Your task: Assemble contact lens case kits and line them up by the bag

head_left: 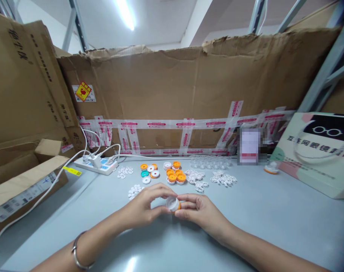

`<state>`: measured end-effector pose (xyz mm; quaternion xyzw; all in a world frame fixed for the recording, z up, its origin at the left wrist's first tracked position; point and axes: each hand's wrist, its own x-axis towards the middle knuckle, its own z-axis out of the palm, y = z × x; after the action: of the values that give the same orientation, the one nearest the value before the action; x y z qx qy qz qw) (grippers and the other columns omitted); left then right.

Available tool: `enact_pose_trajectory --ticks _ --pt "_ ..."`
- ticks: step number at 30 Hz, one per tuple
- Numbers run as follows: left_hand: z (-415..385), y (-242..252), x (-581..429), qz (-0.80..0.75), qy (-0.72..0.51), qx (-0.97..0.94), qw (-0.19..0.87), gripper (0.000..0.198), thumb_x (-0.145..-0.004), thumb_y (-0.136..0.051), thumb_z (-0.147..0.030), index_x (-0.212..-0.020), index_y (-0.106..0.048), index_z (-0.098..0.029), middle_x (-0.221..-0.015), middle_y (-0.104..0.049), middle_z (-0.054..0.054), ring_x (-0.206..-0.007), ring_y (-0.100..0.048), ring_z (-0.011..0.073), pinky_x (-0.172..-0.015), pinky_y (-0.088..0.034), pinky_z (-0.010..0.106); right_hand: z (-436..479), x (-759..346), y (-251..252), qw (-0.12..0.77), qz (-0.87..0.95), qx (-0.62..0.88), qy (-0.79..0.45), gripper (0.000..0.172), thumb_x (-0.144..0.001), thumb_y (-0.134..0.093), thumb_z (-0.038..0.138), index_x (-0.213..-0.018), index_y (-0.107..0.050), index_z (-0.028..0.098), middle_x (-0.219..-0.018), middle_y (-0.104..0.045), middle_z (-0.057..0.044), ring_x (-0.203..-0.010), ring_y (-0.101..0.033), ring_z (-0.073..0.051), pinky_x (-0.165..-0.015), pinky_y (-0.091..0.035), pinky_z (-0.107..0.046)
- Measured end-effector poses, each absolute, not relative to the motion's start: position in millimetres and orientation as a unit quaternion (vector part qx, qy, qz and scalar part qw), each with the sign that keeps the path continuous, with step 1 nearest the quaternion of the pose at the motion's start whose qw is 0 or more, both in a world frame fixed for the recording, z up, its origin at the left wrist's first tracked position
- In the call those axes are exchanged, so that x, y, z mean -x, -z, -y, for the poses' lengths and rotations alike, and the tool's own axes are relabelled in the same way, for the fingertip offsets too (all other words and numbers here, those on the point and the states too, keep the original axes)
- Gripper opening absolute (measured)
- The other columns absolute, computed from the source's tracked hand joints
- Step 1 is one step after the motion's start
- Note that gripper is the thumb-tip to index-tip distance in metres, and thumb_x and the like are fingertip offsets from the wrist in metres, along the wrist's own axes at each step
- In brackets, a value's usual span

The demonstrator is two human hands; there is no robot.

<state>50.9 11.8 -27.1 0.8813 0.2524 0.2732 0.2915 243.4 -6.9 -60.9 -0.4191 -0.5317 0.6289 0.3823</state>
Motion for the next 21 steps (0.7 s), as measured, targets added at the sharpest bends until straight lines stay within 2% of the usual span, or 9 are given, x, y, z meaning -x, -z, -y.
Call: enact_pose_trajectory --ticks 11,21 --pt "-18 13 -42 -0.311 -0.304 -0.835 0.338 0.025 -0.08 -0.057 -0.024 -0.104 -0.057 -0.018 -0.102 -0.059 0.006 -0.094 -0.053 0.0165 -0.084 -0.043 0.032 9 -244 57 0.387 0.518 0.417 -0.639 0.047 -0.054 -0.077 0.029 -0.095 -0.06 0.016 -0.079 -0.072 -0.003 -0.076 -0.066 -0.018 -0.077 -0.048 -0.03" --pt "-17 17 -30 -0.355 -0.083 -0.901 0.236 0.026 -0.068 -0.06 -0.017 -0.094 -0.059 -0.021 -0.089 -0.059 0.001 -0.082 -0.053 0.0169 -0.075 -0.043 0.029 2 -244 66 0.417 0.511 0.401 -0.636 0.052 -0.052 -0.079 0.035 -0.09 -0.047 0.021 -0.074 -0.07 0.0 -0.072 -0.066 -0.014 -0.068 -0.046 -0.024"
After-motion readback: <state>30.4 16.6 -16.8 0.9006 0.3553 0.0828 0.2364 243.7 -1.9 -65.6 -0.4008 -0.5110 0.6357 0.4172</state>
